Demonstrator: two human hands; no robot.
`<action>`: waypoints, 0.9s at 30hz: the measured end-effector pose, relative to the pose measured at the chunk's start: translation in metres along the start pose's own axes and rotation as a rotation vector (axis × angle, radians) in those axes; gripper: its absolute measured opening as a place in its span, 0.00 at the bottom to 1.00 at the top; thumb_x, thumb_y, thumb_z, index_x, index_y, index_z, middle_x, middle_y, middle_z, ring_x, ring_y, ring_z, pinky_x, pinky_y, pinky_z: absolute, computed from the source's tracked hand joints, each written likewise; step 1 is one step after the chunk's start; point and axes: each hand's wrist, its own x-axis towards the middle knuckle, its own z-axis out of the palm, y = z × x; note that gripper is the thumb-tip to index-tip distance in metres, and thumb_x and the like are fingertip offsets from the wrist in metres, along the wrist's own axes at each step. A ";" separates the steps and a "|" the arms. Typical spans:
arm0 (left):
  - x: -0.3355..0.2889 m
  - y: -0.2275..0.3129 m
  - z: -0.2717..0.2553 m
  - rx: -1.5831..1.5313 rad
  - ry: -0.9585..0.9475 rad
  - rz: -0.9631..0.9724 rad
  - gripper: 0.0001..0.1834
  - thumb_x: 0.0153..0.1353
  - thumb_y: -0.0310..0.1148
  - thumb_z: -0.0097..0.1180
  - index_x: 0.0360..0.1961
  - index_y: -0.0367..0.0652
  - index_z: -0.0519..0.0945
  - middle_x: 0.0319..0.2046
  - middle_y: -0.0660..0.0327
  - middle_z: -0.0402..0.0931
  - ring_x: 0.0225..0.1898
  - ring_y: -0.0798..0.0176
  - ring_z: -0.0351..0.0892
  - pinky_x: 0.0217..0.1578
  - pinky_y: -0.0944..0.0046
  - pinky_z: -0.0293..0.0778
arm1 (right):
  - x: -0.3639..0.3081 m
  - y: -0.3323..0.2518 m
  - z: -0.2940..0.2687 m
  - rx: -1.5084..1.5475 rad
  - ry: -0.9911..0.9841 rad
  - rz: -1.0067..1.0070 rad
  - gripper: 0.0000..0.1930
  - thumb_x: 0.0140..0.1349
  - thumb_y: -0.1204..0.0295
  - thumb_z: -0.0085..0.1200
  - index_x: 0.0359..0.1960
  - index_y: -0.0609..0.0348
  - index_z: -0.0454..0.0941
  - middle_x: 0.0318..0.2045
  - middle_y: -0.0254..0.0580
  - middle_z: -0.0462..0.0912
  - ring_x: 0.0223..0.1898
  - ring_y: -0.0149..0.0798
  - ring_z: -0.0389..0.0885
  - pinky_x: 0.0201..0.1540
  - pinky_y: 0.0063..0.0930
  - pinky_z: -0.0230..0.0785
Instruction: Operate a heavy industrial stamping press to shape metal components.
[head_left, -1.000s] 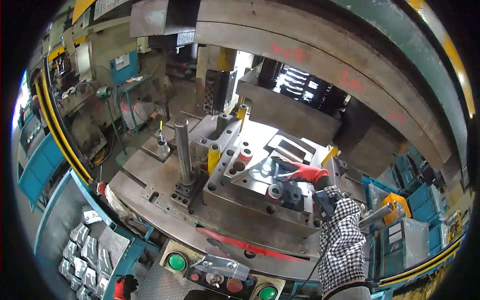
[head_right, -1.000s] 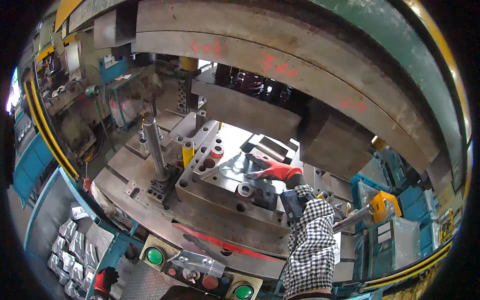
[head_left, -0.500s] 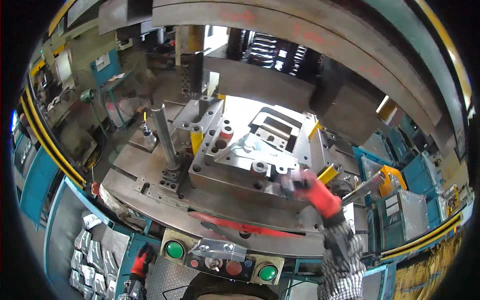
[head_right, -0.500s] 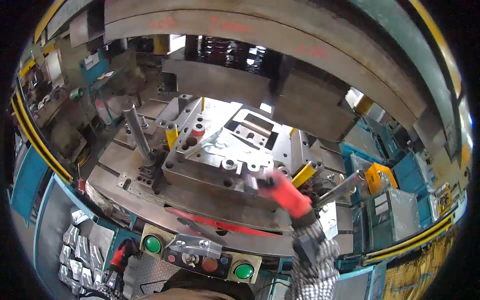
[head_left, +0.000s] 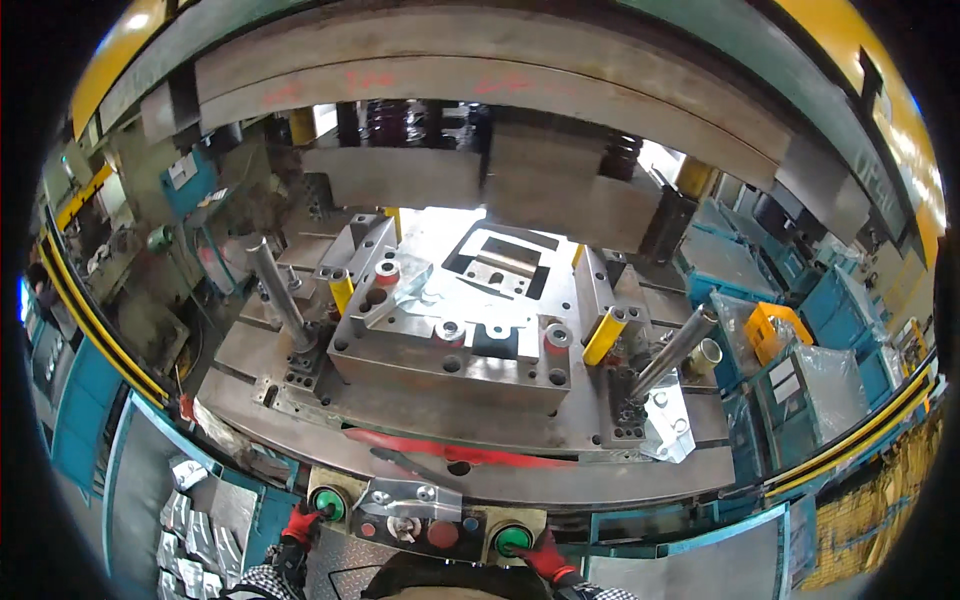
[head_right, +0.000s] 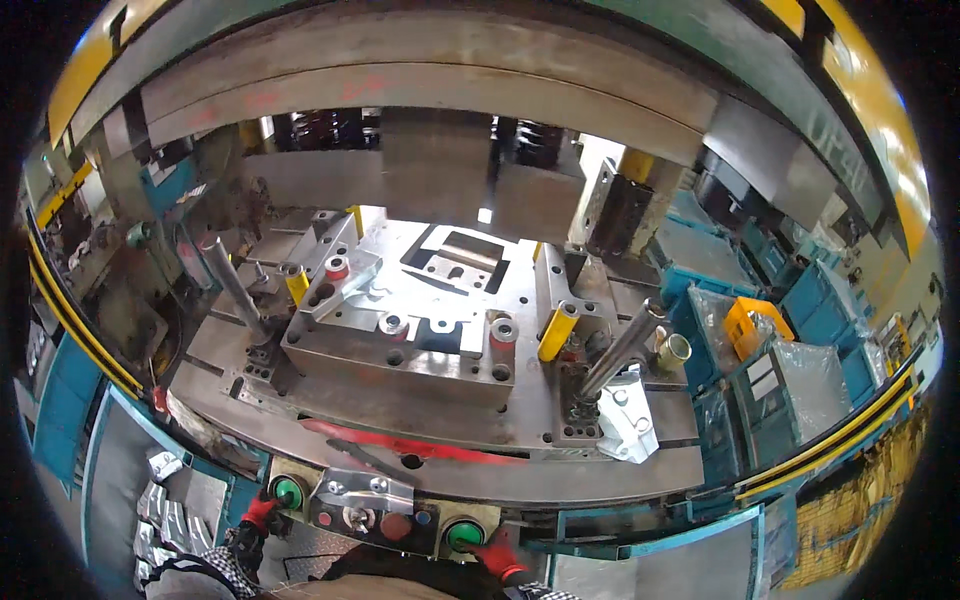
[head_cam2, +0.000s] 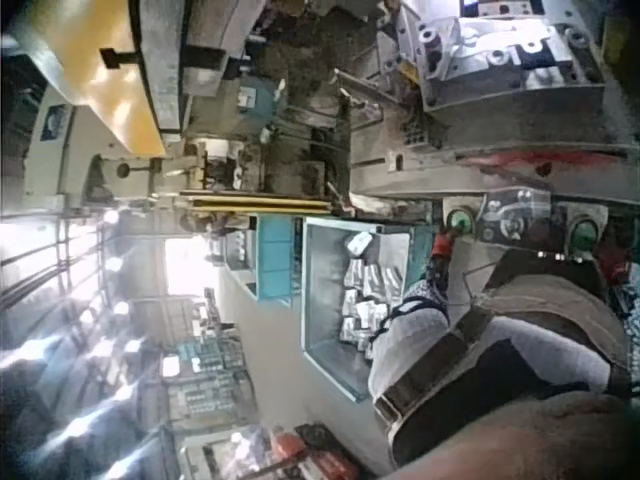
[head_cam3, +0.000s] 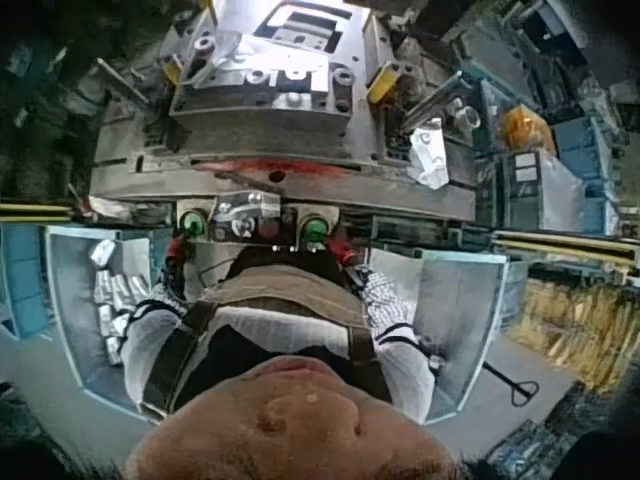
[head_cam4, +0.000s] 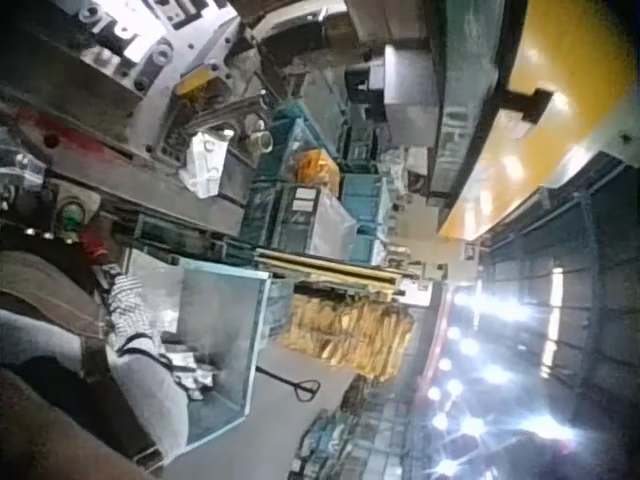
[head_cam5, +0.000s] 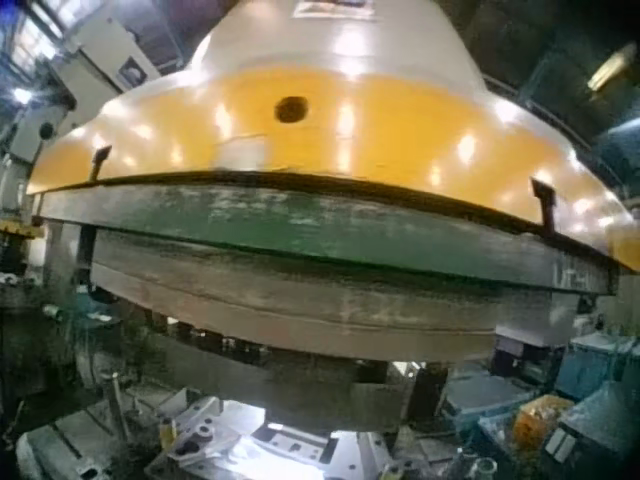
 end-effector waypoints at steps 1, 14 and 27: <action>-0.007 -0.001 -0.008 0.006 0.045 0.021 0.27 0.55 0.24 0.79 0.53 0.39 0.78 0.40 0.61 0.83 0.38 0.62 0.83 0.38 0.58 0.82 | -0.004 -0.021 0.006 0.039 0.028 0.011 0.58 0.54 0.49 0.80 0.78 0.65 0.56 0.73 0.56 0.70 0.74 0.50 0.70 0.75 0.46 0.64; -0.016 0.011 0.012 -0.007 0.051 -0.038 0.45 0.49 0.34 0.84 0.68 0.34 0.76 0.55 0.52 0.86 0.53 0.55 0.85 0.54 0.54 0.82 | -0.005 0.008 0.012 -0.016 0.198 -0.089 0.57 0.50 0.50 0.83 0.72 0.68 0.58 0.65 0.55 0.79 0.65 0.52 0.80 0.68 0.46 0.73; -0.024 0.014 0.015 0.023 0.025 -0.005 0.29 0.56 0.30 0.79 0.59 0.39 0.83 0.49 0.60 0.87 0.46 0.58 0.86 0.46 0.54 0.83 | -0.019 -0.009 0.011 -0.080 0.257 -0.082 0.60 0.47 0.51 0.85 0.73 0.67 0.57 0.64 0.58 0.79 0.66 0.53 0.80 0.67 0.45 0.74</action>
